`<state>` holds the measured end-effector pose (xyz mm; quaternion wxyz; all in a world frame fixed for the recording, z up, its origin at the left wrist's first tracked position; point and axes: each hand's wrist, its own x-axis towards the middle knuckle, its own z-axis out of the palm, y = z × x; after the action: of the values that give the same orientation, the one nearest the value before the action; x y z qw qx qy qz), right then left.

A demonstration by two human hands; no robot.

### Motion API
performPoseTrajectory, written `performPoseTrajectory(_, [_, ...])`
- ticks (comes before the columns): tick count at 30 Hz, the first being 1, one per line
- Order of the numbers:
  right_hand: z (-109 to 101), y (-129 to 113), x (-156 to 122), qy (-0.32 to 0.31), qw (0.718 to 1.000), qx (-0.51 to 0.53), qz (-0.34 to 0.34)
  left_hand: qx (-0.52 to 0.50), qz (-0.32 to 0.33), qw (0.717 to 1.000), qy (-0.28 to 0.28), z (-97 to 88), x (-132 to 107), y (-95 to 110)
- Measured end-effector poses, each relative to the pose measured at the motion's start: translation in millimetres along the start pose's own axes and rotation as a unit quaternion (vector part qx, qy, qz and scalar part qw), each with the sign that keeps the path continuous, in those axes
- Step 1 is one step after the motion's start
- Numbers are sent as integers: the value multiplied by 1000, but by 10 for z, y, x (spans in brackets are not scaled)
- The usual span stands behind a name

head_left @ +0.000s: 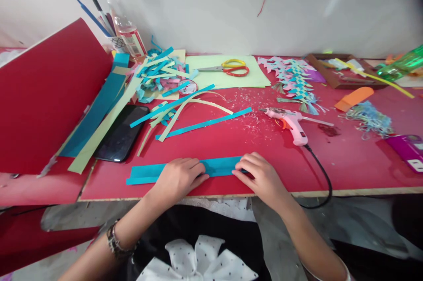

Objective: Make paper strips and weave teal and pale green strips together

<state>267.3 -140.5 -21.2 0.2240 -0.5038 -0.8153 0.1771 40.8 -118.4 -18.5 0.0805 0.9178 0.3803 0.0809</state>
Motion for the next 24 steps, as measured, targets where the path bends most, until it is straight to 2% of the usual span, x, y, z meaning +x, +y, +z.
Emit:
performPoseTrajectory(7, [34, 33, -8, 12, 1000, -26, 3, -6, -20, 1000, 13, -7, -56, -62])
performPoseTrajectory(16, [50, 46, -4, 19, 998, -50, 23, 42, -26, 999, -9, -64, -36, -35])
performPoseTrajectory(20, [53, 63, 1, 18, 998, -66, 15, 56, -21, 998, -12, -114, 27, 48])
performPoseTrajectory(24, [55, 55, 11, 13, 998, -65, 14, 31, -19, 999, -1, -51, 185, 230])
